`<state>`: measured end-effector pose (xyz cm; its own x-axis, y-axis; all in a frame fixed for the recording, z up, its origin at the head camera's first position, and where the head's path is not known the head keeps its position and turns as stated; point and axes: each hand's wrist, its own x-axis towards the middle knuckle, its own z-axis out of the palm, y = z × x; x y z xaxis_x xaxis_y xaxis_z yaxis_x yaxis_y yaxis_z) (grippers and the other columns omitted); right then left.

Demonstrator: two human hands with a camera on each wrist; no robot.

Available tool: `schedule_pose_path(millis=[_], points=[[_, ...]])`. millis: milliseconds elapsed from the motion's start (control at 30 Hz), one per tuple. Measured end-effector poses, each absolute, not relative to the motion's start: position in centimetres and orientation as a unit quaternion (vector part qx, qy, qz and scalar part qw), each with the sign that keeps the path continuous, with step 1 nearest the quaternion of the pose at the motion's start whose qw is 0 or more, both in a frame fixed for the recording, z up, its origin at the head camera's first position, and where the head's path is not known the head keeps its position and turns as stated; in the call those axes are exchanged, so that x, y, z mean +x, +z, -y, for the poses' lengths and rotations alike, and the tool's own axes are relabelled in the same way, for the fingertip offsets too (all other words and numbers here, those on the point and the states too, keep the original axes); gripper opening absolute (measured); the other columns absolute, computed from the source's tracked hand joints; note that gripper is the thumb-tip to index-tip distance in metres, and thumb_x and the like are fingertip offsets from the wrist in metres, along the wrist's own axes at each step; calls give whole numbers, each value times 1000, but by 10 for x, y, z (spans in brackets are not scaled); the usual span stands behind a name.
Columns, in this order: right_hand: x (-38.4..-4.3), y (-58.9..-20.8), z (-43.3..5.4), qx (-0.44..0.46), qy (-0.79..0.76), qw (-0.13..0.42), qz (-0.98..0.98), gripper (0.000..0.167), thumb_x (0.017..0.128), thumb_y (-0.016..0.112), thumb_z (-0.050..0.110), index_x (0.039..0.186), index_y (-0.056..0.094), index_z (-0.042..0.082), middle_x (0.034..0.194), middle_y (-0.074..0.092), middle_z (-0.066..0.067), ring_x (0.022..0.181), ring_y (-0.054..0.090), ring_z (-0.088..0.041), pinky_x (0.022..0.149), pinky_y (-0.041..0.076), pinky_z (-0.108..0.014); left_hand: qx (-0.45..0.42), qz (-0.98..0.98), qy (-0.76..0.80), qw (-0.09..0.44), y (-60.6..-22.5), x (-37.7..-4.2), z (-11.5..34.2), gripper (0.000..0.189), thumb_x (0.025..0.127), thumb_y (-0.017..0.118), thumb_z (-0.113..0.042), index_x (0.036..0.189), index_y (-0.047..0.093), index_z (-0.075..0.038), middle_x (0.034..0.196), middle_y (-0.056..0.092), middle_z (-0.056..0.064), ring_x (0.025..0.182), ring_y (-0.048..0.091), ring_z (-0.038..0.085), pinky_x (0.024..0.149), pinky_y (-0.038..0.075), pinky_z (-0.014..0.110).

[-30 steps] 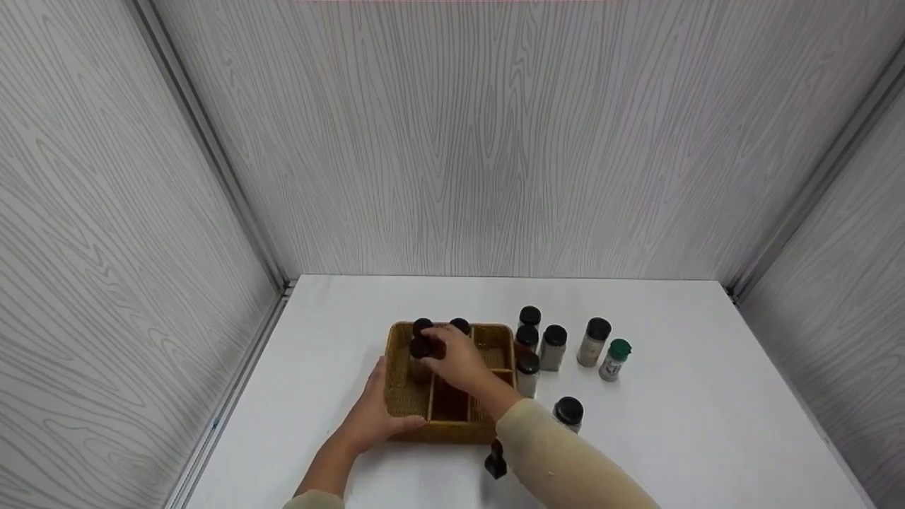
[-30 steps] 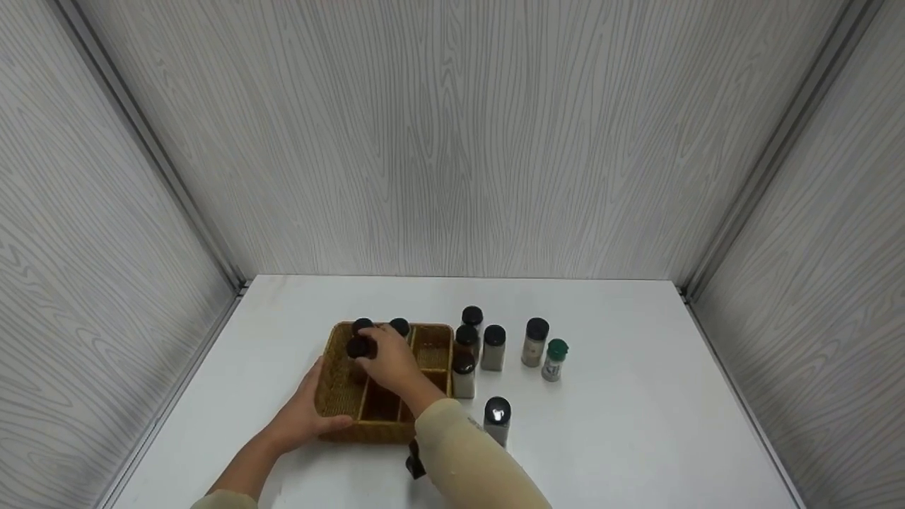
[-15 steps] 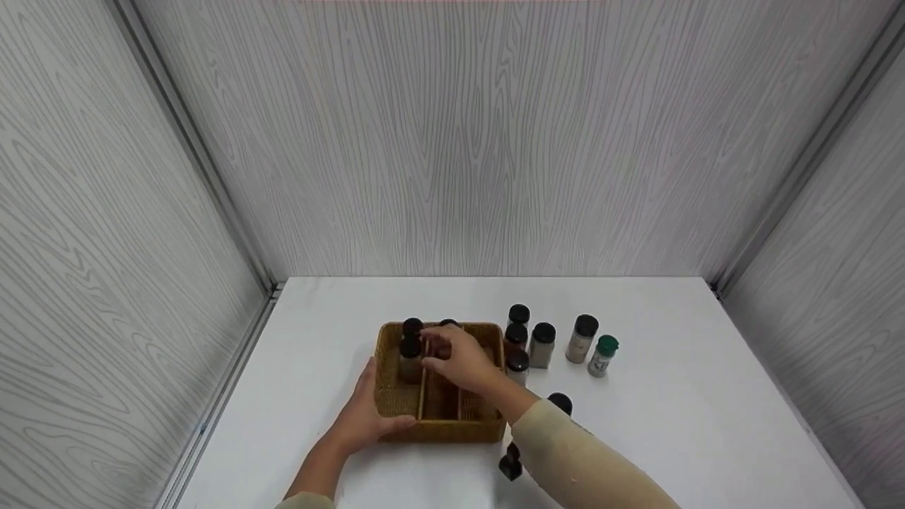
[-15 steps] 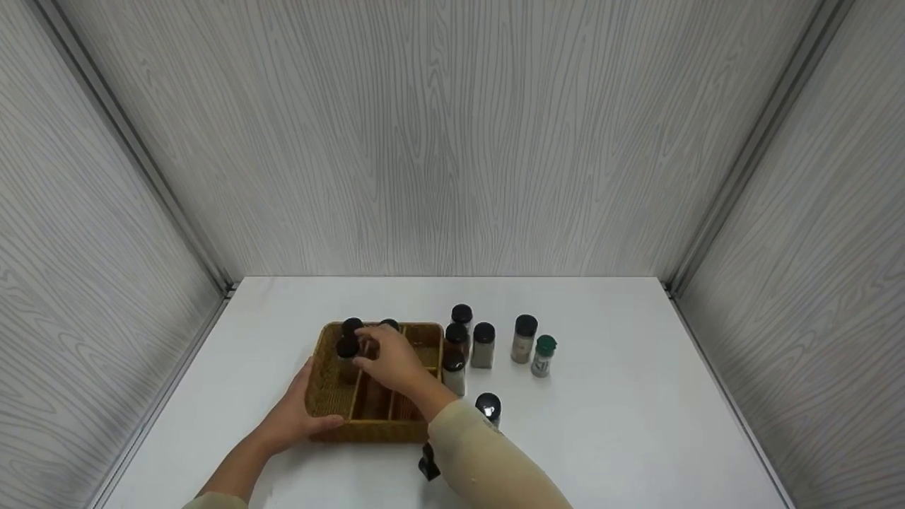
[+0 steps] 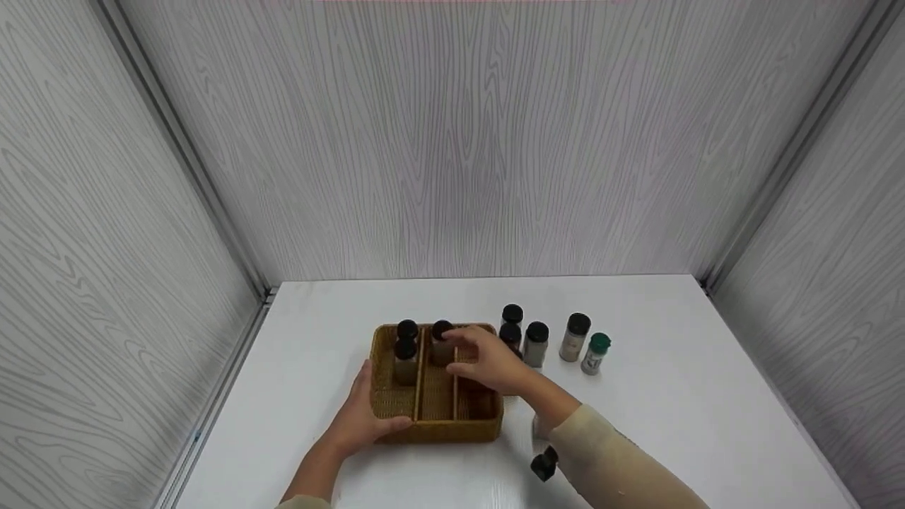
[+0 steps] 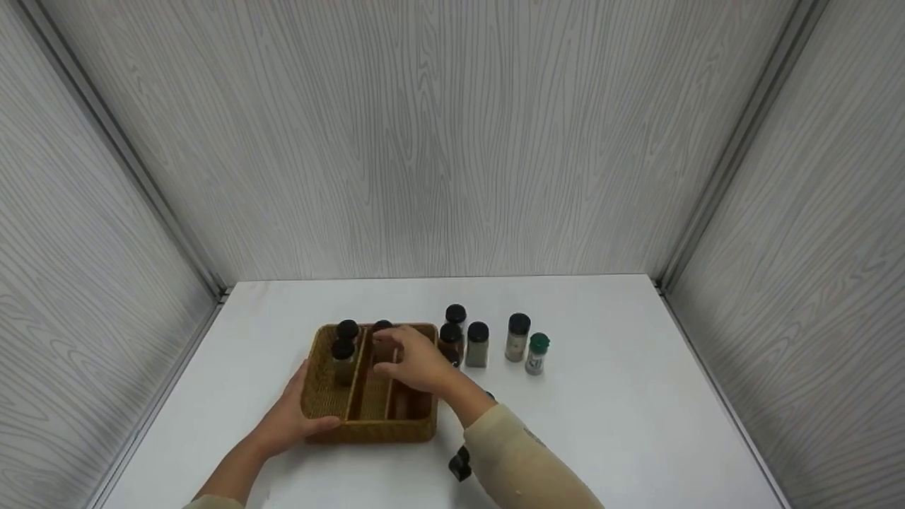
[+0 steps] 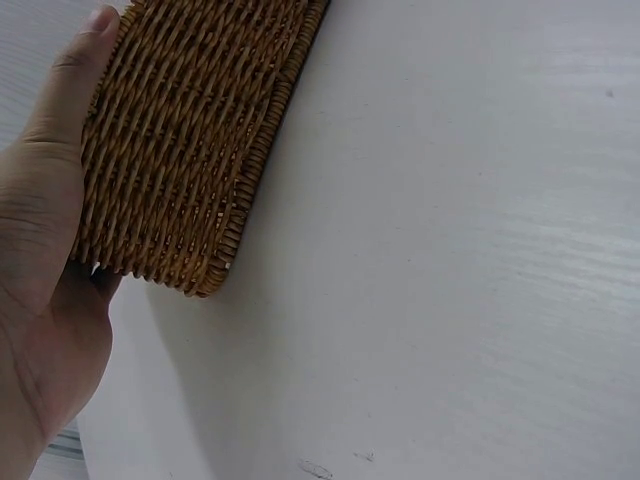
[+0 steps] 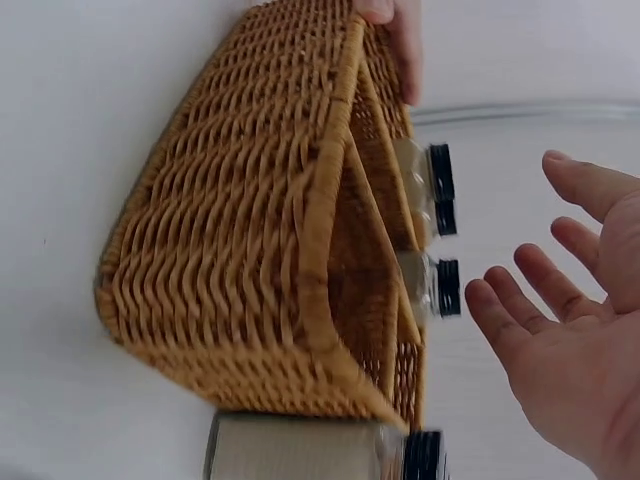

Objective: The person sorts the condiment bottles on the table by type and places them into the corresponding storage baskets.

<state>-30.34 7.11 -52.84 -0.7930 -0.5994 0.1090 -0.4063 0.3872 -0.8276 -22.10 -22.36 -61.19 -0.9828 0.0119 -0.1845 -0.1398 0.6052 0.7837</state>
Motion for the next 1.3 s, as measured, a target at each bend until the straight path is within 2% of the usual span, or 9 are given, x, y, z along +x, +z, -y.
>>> schedule_pose_path(millis=[167,467,667,900,1300], points=[[-303,-530,-97,-292,-483,102,-819,59,100,80,17,153,58,4,151,60,-22,142,59,-44,116,52,-61,-34,-891,444,85,-613,-221,224,154,73,96,-63,175,-12,-22,185,-4,17,169,12,49,133,25,67],[-298,-534,-132,-258,-514,104,-812,60,99,82,17,153,58,5,152,61,-23,144,59,-47,117,52,-60,-36,-894,438,85,-612,-222,224,153,74,96,-61,176,-10,-18,185,-5,17,169,10,48,133,24,67],[-291,-534,-145,-256,-512,102,-813,61,100,81,16,154,56,4,153,61,-22,142,61,-45,115,54,-58,-43,-895,434,93,-611,-220,223,154,74,95,-63,175,-12,-19,184,-4,19,168,11,50,132,25,69],[-282,-541,-163,-269,-501,78,-819,57,99,81,18,151,60,8,149,63,-22,139,64,-42,119,51,-58,-41,-899,427,93,-609,-220,221,153,75,94,-64,175,-13,-19,184,-4,20,167,13,52,132,26,69],[-272,-557,-196,-256,-500,58,-825,53,100,80,17,148,62,2,144,68,-22,135,67,-40,117,54,-52,-37,-894,438,92,-609,-221,223,152,76,95,-62,175,-10,-15,184,-5,19,169,7,49,134,22,68]])
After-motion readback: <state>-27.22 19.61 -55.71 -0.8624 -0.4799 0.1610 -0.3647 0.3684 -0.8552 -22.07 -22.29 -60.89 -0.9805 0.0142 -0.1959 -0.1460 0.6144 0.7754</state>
